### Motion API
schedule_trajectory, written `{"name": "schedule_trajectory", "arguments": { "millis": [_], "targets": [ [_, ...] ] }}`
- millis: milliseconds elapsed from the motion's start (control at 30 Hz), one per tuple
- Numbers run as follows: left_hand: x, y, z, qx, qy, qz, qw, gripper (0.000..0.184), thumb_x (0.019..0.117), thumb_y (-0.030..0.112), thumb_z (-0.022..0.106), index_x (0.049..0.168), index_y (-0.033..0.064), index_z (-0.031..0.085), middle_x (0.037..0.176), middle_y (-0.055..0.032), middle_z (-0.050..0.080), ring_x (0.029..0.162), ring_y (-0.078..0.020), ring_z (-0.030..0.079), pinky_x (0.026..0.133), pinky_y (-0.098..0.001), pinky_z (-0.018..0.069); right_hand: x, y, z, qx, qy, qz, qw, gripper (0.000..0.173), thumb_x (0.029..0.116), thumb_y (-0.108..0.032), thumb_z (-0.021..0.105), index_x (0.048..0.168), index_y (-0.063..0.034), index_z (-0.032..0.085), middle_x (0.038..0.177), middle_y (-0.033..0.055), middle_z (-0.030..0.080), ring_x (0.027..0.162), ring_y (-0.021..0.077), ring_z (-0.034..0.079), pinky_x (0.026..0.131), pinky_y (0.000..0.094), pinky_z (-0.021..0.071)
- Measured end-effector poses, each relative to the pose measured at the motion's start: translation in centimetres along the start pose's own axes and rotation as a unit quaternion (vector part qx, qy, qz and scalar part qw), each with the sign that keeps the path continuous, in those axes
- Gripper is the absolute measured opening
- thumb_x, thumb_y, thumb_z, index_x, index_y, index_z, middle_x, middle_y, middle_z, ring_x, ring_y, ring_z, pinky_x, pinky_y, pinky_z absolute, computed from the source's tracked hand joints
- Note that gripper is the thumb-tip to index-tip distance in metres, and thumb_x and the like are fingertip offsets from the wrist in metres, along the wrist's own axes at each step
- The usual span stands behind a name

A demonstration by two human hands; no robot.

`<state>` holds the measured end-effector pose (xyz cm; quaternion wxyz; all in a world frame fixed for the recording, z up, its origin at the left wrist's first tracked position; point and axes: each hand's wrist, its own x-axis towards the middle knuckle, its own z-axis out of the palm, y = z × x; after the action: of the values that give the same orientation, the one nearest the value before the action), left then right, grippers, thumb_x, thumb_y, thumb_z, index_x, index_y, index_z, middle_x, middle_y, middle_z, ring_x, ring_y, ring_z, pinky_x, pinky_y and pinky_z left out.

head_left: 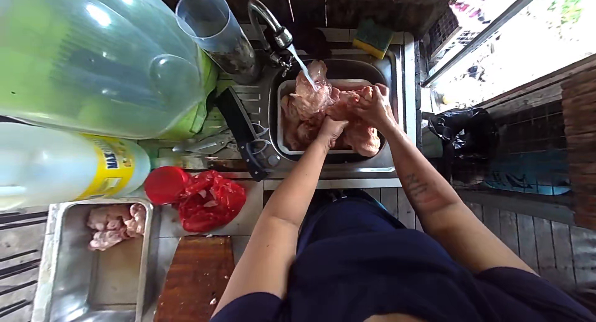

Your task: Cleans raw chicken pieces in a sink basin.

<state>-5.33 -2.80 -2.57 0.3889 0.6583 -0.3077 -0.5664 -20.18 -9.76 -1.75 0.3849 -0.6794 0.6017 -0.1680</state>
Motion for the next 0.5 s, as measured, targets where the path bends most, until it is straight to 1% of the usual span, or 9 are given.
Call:
{"name": "schedule_trajectory", "arguments": {
  "millis": [67,100,167,233,300,333,367,433,500],
  "targets": [
    [-0.4,-0.7,0.3,0.010,-0.005,0.029,1.000,0.079,0.0820,0.002,0.083,0.147,-0.0045,0.039,0.137,-0.0193,0.060,0.124,-0.0198,0.061,0.106,-0.0351,0.0509,1.5,0.7,0.1,0.045,-0.034,-0.001,0.998,0.077,0.0792,-0.039,0.088,0.141,-0.0050,0.056,0.131,0.0242,0.064,0.123,0.0404,0.062,0.104,0.0625,0.0476],
    [-0.5,-1.3,0.6,0.014,0.011,0.041,0.999,0.085,0.0800,0.001,0.084,0.149,-0.0056,0.034,0.140,-0.0212,0.057,0.128,-0.0219,0.058,0.109,-0.0359,0.0489,1.8,0.9,0.3,0.043,-0.046,0.000,0.998,0.073,0.0792,-0.040,0.088,0.137,-0.0059,0.059,0.125,0.0228,0.068,0.119,0.0398,0.064,0.103,0.0640,0.0472],
    [-1.0,-2.0,1.7,0.053,0.063,0.067,0.994,0.094,0.0796,0.003,0.084,0.154,-0.0074,0.026,0.149,-0.0261,0.049,0.139,-0.0283,0.050,0.117,-0.0393,0.0416,1.8,0.8,0.1,0.024,-0.053,-0.001,0.998,0.069,0.0803,-0.044,0.086,0.135,-0.0084,0.062,0.122,0.0211,0.069,0.117,0.0397,0.065,0.101,0.0656,0.0470],
    [-2.1,-2.4,2.9,0.131,0.108,0.089,0.981,0.116,0.0744,0.009,0.087,0.159,-0.0074,0.010,0.157,-0.0333,0.033,0.146,-0.0391,0.038,0.120,-0.0465,0.0349,1.1,0.5,-0.1,0.004,-0.051,-0.005,0.999,0.066,0.0843,-0.046,0.082,0.136,-0.0095,0.061,0.123,0.0215,0.069,0.118,0.0410,0.064,0.100,0.0667,0.0469],
    [-3.7,-2.0,4.5,0.219,0.134,0.092,0.962,0.138,0.0673,0.022,0.093,0.162,-0.0027,-0.004,0.162,-0.0379,0.016,0.149,-0.0483,0.029,0.118,-0.0544,0.0354,0.7,0.2,-0.4,-0.014,-0.036,-0.005,0.999,0.065,0.0871,-0.048,0.078,0.138,-0.0124,0.061,0.127,0.0210,0.067,0.120,0.0413,0.063,0.099,0.0681,0.0461],
    [-4.3,-1.9,5.3,0.258,0.140,0.097,0.951,0.143,0.0642,0.029,0.094,0.163,0.0007,-0.005,0.162,-0.0386,0.011,0.148,-0.0510,0.027,0.116,-0.0573,0.0370,0.7,-0.1,-0.3,-0.028,-0.034,-0.006,0.999,0.064,0.0885,-0.048,0.077,0.141,-0.0144,0.060,0.129,0.0201,0.067,0.122,0.0409,0.062,0.100,0.0684,0.0456],
    [-4.8,-1.6,6.0,0.299,0.136,0.099,0.939,0.143,0.0645,0.036,0.094,0.164,0.0030,-0.003,0.164,-0.0379,0.006,0.151,-0.0526,0.021,0.116,-0.0610,0.0347,0.8,-0.5,-0.3,-0.046,-0.031,-0.008,0.998,0.063,0.0895,-0.045,0.076,0.142,-0.0143,0.059,0.129,0.0202,0.067,0.121,0.0416,0.063,0.100,0.0690,0.0460],
    [-5.4,-0.3,6.8,0.408,0.093,0.063,0.906,0.129,0.0742,0.050,0.085,0.166,0.0089,0.005,0.168,-0.0334,-0.003,0.154,-0.0531,0.008,0.118,-0.0679,0.0235,1.0,-1.7,-0.6,-0.090,-0.045,0.010,0.995,0.066,0.0910,-0.043,0.074,0.144,-0.0109,0.054,0.130,0.0220,0.066,0.123,0.0436,0.062,0.099,0.0687,0.0458],
    [-5.0,0.9,6.9,0.502,0.064,0.027,0.862,0.119,0.0801,0.054,0.080,0.166,0.0093,0.010,0.167,-0.0340,0.000,0.155,-0.0537,0.005,0.118,-0.0723,0.0178,1.4,-3.2,-0.8,-0.125,-0.056,0.035,0.990,0.060,0.0918,-0.041,0.073,0.139,-0.0078,0.055,0.128,0.0207,0.066,0.122,0.0411,0.062,0.099,0.0660,0.0474]
  ]
}}
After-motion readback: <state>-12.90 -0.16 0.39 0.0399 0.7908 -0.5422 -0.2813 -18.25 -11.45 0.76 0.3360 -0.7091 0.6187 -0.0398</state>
